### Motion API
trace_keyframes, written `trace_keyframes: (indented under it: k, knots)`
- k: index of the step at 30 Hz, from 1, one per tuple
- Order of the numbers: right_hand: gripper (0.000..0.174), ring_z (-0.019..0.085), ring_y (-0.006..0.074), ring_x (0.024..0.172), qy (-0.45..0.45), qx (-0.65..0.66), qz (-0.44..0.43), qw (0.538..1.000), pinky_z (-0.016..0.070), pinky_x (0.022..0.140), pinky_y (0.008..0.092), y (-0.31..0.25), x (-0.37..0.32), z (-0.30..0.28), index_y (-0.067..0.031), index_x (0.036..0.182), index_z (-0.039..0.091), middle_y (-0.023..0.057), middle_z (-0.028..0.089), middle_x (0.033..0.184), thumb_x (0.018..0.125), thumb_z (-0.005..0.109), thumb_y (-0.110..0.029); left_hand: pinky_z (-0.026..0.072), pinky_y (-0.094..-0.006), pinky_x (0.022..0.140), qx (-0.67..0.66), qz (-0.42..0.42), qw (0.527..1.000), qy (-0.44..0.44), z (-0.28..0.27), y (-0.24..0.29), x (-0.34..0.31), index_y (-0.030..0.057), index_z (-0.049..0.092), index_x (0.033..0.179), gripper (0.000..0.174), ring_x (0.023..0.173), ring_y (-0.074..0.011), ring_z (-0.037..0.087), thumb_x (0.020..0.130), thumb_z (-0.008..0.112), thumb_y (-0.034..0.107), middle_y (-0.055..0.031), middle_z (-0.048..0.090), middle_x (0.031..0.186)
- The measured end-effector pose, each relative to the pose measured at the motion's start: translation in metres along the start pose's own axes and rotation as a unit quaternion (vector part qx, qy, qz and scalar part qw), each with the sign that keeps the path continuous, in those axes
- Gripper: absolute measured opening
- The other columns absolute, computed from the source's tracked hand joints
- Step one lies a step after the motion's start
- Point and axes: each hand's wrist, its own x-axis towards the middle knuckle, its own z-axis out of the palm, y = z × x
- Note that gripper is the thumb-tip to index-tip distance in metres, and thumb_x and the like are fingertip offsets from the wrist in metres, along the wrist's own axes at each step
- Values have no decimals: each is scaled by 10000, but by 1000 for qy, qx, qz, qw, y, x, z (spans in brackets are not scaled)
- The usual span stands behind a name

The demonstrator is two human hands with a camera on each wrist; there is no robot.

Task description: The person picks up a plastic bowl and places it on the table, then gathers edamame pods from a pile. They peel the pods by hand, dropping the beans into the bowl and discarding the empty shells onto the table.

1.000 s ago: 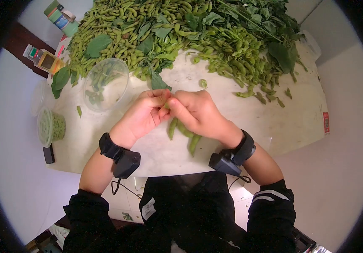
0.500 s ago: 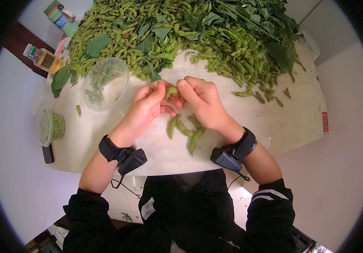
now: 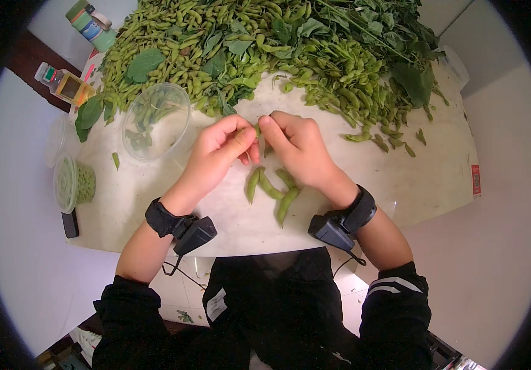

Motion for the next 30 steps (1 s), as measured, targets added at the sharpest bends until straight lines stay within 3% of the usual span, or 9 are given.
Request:
trace_keyframes:
  k: [3,9,11,15,19,21,23,26,30]
  knots:
    - [352,373,73,482,-7,74,-17,997,319,431,235,-4,-2,5,24,624,490,33,430,489,852,490,-244,392,-193,560,34,18,999,-18,-1,0,0,9,512,801,195,604,-65,503,858,485,194,-14,540,648]
    - [374,358,76,482,13,-42,10,999,316,433,245,-3,0,-1,17,627,481,25,410,494,867,459,-269,393,-197,561,46,21,999,18,0,-1,-1,-3,505,813,191,611,-65,499,865,469,177,-21,535,648]
    - [371,344,69,489,47,10,24,999,304,428,243,-6,0,0,13,616,480,16,406,499,859,480,-268,394,-199,562,45,13,999,5,1,-1,-1,-2,502,815,193,611,-67,499,869,462,179,-23,533,645]
    - [382,333,60,496,28,70,60,995,294,426,239,-1,3,1,8,594,472,-3,394,502,851,498,-274,372,-197,572,46,7,998,-33,0,-3,-2,36,495,859,193,641,-60,497,885,440,220,-3,535,690]
    - [388,340,54,504,29,-11,75,997,299,431,233,-2,3,-4,5,597,472,-15,396,510,847,503,-290,372,-196,570,45,14,998,-27,0,-3,-1,33,498,859,199,633,-61,499,886,437,220,-5,537,694]
    - [389,346,54,505,35,-34,72,996,305,435,229,-5,3,-5,5,599,475,-17,406,513,846,505,-294,400,-208,549,57,22,998,19,1,-2,-1,-14,497,819,200,600,-81,506,873,452,173,-38,532,639]
    - [386,361,56,501,20,59,63,996,312,438,226,-10,1,-5,4,603,490,-5,428,515,840,516,-299,403,-208,544,66,23,997,25,-1,-4,0,-18,500,817,193,596,-82,509,870,453,162,-40,533,636]
    - [355,372,61,492,-46,38,6,998,323,443,226,-3,0,0,8,652,510,13,444,514,847,506,-288,406,-209,537,63,32,997,29,0,-6,0,-22,505,814,175,589,-82,512,863,452,137,-41,533,627]
    - [309,381,72,494,-82,97,11,992,333,452,236,-5,-2,2,12,711,516,27,456,523,857,486,-258,408,-213,533,74,29,996,30,1,-2,0,-24,504,803,155,576,-79,508,857,442,108,-39,530,620]
